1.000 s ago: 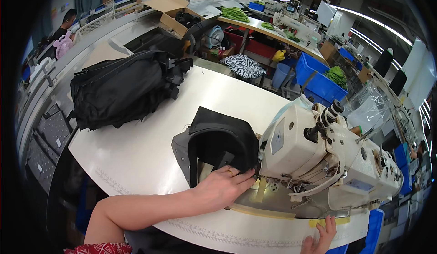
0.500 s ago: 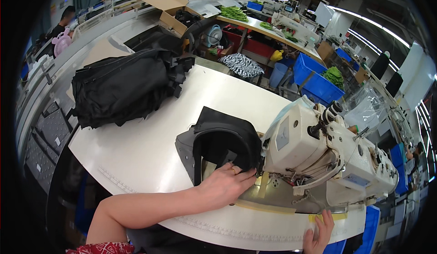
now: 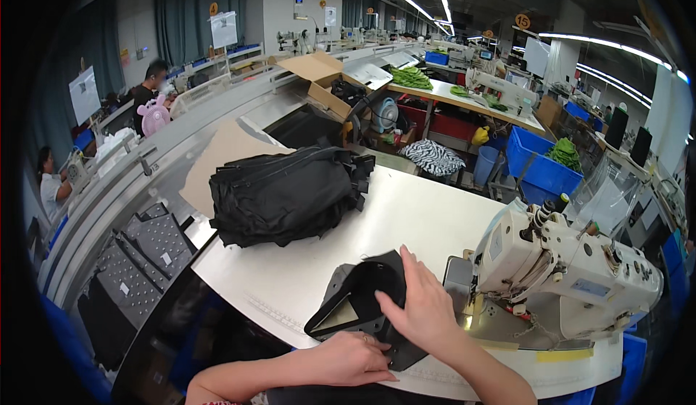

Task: The person sews pieces of black fabric or leather together using an industrial sewing machine and thread.

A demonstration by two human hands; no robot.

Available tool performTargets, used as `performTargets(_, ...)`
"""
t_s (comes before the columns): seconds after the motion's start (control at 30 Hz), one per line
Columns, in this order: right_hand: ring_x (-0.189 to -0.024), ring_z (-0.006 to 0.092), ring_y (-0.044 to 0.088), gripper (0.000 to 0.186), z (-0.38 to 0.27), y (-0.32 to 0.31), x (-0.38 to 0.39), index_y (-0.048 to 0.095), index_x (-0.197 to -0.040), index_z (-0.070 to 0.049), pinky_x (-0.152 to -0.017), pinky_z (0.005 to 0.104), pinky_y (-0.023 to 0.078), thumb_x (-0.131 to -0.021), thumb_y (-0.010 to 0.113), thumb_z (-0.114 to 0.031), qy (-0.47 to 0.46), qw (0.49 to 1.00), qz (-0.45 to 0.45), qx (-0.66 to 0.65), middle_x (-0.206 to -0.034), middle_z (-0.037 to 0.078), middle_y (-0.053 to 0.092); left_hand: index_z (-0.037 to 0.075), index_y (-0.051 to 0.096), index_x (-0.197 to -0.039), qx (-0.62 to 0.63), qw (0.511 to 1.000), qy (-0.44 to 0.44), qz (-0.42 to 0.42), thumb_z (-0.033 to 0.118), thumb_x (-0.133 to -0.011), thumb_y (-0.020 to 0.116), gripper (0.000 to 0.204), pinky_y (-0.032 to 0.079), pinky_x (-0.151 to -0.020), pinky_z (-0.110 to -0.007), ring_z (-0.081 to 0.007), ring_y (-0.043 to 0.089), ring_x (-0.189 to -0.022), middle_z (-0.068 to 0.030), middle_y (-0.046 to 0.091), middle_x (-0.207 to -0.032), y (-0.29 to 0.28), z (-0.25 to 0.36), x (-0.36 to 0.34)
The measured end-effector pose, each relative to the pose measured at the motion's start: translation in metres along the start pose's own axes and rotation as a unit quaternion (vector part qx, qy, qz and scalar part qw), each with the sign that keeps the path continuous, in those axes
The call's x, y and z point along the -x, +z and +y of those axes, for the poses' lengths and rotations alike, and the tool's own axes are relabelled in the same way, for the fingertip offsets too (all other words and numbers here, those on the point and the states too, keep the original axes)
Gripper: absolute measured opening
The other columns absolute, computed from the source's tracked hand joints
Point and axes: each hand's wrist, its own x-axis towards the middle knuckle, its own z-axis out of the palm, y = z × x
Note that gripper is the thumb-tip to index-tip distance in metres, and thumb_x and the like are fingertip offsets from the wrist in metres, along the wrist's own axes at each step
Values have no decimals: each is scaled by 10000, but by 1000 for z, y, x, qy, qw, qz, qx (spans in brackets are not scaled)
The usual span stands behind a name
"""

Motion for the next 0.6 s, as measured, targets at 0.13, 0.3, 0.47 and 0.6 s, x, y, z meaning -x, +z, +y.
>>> performTargets(0.13,-685,369,686,530,1,2,-14,500,-1335,69,-645,435,554,-874,625,-162,72,990,-108,51,-882,233,694,14,736,-1012,295,929,-90,203,90,-894,703,144,535,-936,-365,-237,692,-1033,-99,739,-973,-4,18,29)
performTargets(0.3,-683,304,709,397,-29,-25,54,586,-1270,40,-622,417,547,-898,612,-97,-21,987,141,-79,-894,223,702,-34,103,-1531,650,718,48,246,227,-986,588,775,239,-1201,-416,-246,273,-1453,-132,167,-1602,8,32,6)
performTargets(0.47,-1164,418,605,433,-56,-48,126,594,-1218,77,-963,475,503,-829,649,-104,-171,974,99,-114,-1203,274,641,8,346,-1468,749,568,-65,336,564,-1010,353,720,379,-1104,-437,-280,506,-1284,-148,506,-1397,-15,63,-1)
performTargets(0.6,-1189,468,578,540,-54,-63,146,525,-1327,66,-995,520,480,-829,640,-107,-205,972,78,-83,-1235,274,627,-9,367,-1444,687,634,-109,337,436,-1026,425,613,401,-1085,-418,-287,535,-1242,-160,522,-1377,-17,95,-6)
